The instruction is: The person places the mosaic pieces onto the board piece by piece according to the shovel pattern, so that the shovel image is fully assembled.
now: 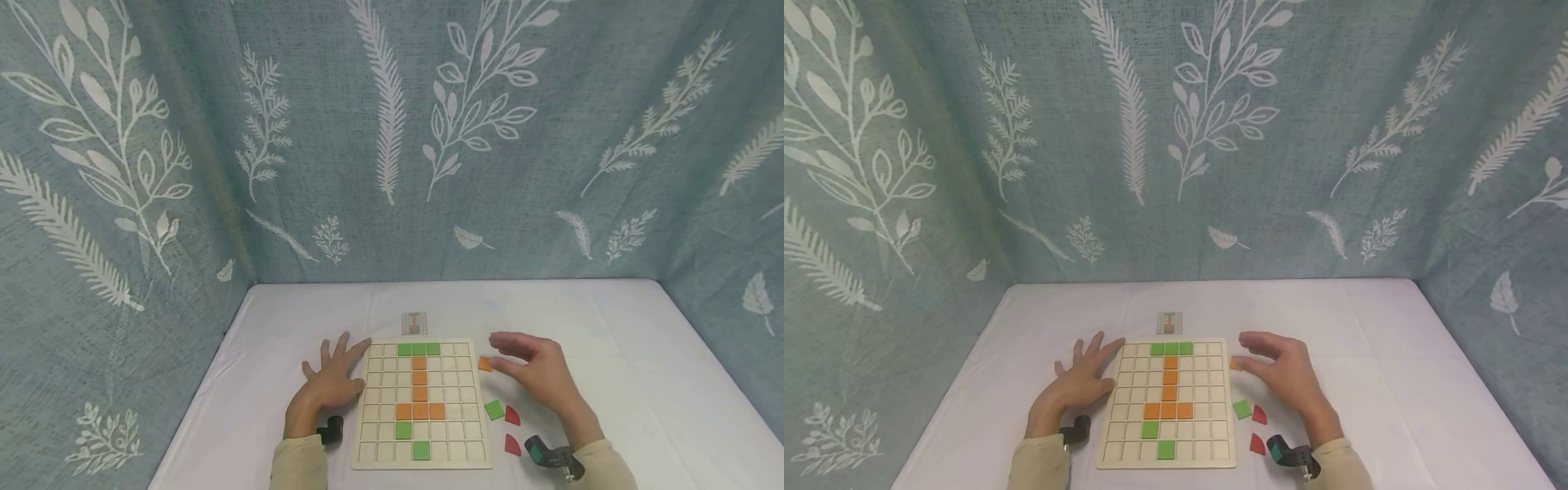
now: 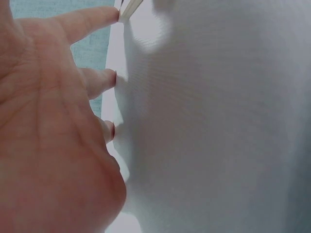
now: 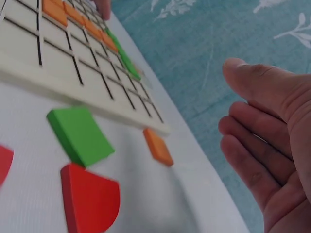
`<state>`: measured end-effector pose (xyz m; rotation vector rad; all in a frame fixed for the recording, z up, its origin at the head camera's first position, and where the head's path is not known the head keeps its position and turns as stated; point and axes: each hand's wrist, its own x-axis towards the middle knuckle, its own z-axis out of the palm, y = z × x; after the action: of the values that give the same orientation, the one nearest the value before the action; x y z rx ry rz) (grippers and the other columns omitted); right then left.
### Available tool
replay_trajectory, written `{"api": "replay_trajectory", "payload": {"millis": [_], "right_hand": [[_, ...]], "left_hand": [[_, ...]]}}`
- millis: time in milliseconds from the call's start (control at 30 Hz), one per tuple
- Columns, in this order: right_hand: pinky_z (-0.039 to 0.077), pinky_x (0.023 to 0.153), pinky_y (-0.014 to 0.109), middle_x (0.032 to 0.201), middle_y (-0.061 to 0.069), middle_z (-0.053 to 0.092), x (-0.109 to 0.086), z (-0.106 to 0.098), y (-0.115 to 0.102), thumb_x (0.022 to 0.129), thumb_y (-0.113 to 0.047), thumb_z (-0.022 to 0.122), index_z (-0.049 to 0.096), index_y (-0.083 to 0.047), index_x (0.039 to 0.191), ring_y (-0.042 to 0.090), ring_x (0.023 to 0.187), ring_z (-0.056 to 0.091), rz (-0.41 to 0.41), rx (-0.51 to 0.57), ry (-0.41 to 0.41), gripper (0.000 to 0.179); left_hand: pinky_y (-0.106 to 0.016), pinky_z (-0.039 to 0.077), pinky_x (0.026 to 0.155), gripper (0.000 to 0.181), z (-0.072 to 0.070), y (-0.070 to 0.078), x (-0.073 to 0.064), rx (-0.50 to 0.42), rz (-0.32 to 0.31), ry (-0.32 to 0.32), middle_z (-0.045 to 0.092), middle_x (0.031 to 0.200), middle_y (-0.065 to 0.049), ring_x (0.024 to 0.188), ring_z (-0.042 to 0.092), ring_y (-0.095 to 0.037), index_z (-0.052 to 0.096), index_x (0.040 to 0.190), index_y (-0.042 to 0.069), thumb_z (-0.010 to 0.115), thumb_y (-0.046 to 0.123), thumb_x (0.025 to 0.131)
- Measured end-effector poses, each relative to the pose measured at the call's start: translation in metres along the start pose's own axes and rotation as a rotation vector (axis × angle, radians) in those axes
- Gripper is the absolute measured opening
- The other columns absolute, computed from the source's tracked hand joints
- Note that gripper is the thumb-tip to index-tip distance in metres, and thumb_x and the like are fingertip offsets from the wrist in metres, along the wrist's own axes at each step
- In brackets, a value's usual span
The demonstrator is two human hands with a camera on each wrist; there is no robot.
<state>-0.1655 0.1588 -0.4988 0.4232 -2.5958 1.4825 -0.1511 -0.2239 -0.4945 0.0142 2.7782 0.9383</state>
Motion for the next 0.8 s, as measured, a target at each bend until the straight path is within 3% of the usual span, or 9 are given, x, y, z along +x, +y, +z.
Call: {"api": "replay_trajectory", "payload": {"millis": [167, 400, 633, 800], "right_hand": [[0.065, 0.1, 0.044, 0.122, 0.006, 0.083, -0.002, 0.001, 0.007, 0.09, -0.016, 0.09, 0.08, -0.01, 0.129, 0.031, 0.118, 0.08, 0.038, -0.01, -0.022, 0.041], [0.062, 0.104, 0.034, 0.125, -0.001, 0.083, -0.001, 0.005, 0.018, 0.09, -0.02, 0.09, 0.08, -0.015, 0.13, 0.025, 0.123, 0.077, 0.11, -0.05, -0.063, 0.041], [0.062, 0.105, 0.042, 0.126, 0.004, 0.082, -0.001, 0.01, 0.026, 0.089, -0.01, 0.089, 0.08, -0.011, 0.13, 0.025, 0.117, 0.08, 0.097, -0.07, -0.078, 0.042], [0.06, 0.108, 0.048, 0.121, -0.001, 0.084, -0.001, 0.014, 0.027, 0.089, -0.008, 0.088, 0.081, -0.014, 0.128, 0.023, 0.118, 0.079, 0.086, -0.12, -0.066, 0.04]], "left_hand": [[-0.093, -0.013, 0.116, 0.087, 0.0, 0.0, 0.0, -0.005, 0.001, 0.004, 0.017, 0.18, -0.03, 0.165, -0.004, -0.064, 0.051, 0.164, 0.015, 0.067, 0.009, 0.08], [-0.093, -0.013, 0.116, 0.086, 0.0, -0.001, 0.0, -0.01, 0.006, -0.002, 0.017, 0.18, -0.029, 0.165, -0.004, -0.063, 0.05, 0.165, 0.016, 0.067, 0.009, 0.081], [-0.092, -0.013, 0.117, 0.086, 0.0, -0.001, 0.001, -0.003, 0.002, -0.008, 0.016, 0.181, -0.029, 0.165, -0.005, -0.063, 0.049, 0.165, 0.017, 0.068, 0.01, 0.081], [-0.092, -0.014, 0.117, 0.087, 0.001, -0.002, 0.001, 0.001, -0.005, -0.006, 0.016, 0.181, -0.028, 0.165, -0.005, -0.063, 0.05, 0.165, 0.018, 0.068, 0.01, 0.081]]}}
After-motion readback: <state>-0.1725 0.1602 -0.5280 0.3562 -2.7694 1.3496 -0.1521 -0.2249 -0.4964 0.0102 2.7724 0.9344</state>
